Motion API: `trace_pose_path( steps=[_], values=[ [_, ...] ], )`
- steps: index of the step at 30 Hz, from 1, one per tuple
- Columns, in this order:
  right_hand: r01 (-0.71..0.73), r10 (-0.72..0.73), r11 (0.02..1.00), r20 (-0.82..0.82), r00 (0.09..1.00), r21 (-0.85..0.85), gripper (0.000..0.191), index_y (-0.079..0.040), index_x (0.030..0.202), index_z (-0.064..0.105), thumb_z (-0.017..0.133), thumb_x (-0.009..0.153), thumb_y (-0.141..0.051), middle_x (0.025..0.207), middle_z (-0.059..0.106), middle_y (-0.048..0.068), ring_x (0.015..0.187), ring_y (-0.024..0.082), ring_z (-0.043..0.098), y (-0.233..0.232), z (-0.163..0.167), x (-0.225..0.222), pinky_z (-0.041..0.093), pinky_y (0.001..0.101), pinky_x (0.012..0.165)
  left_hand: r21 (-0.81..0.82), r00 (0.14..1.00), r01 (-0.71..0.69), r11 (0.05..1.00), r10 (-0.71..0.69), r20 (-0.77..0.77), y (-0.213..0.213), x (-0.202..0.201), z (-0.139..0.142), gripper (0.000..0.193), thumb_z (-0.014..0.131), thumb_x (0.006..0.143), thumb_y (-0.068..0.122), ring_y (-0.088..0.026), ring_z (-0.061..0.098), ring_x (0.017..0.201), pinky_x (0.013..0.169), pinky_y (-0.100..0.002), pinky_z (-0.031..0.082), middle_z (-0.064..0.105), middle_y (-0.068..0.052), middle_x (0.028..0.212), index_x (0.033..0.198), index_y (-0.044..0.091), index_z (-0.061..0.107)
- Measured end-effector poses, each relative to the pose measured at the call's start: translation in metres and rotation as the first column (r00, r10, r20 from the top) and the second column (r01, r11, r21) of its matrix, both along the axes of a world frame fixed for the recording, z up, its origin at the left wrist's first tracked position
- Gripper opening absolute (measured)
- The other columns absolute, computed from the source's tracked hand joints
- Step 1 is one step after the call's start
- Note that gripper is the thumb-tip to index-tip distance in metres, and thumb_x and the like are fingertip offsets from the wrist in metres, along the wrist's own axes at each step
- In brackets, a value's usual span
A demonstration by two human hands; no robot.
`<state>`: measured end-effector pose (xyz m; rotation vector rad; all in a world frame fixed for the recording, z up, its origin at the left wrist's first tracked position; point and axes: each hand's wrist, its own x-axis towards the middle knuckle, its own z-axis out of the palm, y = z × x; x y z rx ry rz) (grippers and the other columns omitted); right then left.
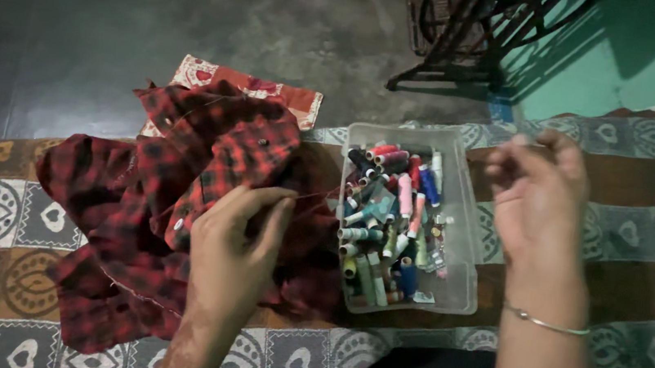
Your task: The person sews a button onto a red plaid shirt laid on a bed, using a needle and thread. They pull the thread through the button, adjust the shirt, and pick through a plastic box of thread spools to select thread while continuing to stitch the button by hand.
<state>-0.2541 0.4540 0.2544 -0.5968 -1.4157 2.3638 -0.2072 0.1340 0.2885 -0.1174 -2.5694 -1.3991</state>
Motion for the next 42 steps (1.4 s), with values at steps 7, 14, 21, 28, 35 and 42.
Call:
trace_pose_path(
  steps=[7,14,21,28,35,42],
  values=[
    [-0.64,0.628,0.725,0.139,0.766,0.255,0.019,0.001,0.11,0.073,0.064,0.093,-0.001,0.091,0.072,0.009,0.079,0.015,0.069,-0.045,0.028,0.009,0.059,0.0307,0.072,0.068,0.991,0.126,0.99,-0.121,-0.063,0.043,-0.008,0.01,0.01,0.075,0.09,0.009,-0.02,0.06,0.061,0.058,-0.032,0.048,0.063,-0.01,0.073,0.1,0.006,0.076],
    [-0.759,0.752,0.572,0.172,0.637,0.311,0.009,0.002,0.097,0.075,0.072,0.092,-0.005,0.088,0.068,0.001,0.075,0.009,0.064,-0.065,0.031,0.011,0.054,0.024,0.066,0.104,0.993,0.118,0.988,-0.116,-0.029,0.065,-0.008,0.019,0.013,0.075,0.089,0.01,-0.021,0.061,0.061,0.057,-0.032,0.049,0.062,-0.009,0.073,0.101,0.007,0.077],
    [-0.559,0.463,0.755,0.324,0.825,0.343,0.01,-0.002,0.09,0.073,0.07,0.092,-0.011,0.072,0.069,0.007,0.057,0.014,0.062,-0.041,0.016,0.004,0.051,0.029,0.051,0.03,0.996,0.081,0.996,-0.08,-0.045,0.058,0.0,0.011,0.012,0.075,0.089,0.011,-0.018,0.06,0.062,0.058,-0.032,0.048,0.062,-0.009,0.074,0.1,0.006,0.077],
    [-0.097,0.072,0.974,0.126,0.989,0.204,0.007,0.0,0.098,0.07,0.072,0.095,-0.006,0.082,0.068,0.003,0.069,0.011,0.062,0.014,-0.017,-0.01,0.05,0.0244,0.063,-0.009,0.999,-0.038,0.999,0.038,0.03,0.036,0.016,0.002,0.012,0.075,0.089,0.013,-0.017,0.054,0.056,0.055,-0.031,0.044,0.059,-0.009,0.069,0.098,0.006,0.078],
    [-0.062,-0.086,0.583,0.138,0.987,0.81,0.011,0.002,0.097,0.073,0.078,0.09,-0.005,0.086,0.069,0.006,0.073,0.015,0.067,0.01,-0.013,-0.004,0.054,0.0281,0.066,-0.019,0.989,-0.122,0.992,0.123,0.084,0.016,0.028,0.008,0.012,0.075,0.089,0.012,-0.017,0.051,0.055,0.053,-0.03,0.042,0.057,-0.008,0.065,0.099,0.005,0.078],
    [-0.489,0.776,0.328,0.065,0.628,0.808,0.027,-0.001,0.106,0.076,0.083,0.08,-0.008,0.102,0.071,0.006,0.099,0.015,0.065,-0.08,0.018,0.012,0.052,0.0278,0.089,0.032,1.0,-0.003,0.999,0.003,-0.009,0.027,0.023,0.013,0.011,0.075,0.089,0.01,-0.015,0.059,0.06,0.058,-0.029,0.047,0.063,-0.007,0.072,0.099,0.006,0.077]
  ],
)
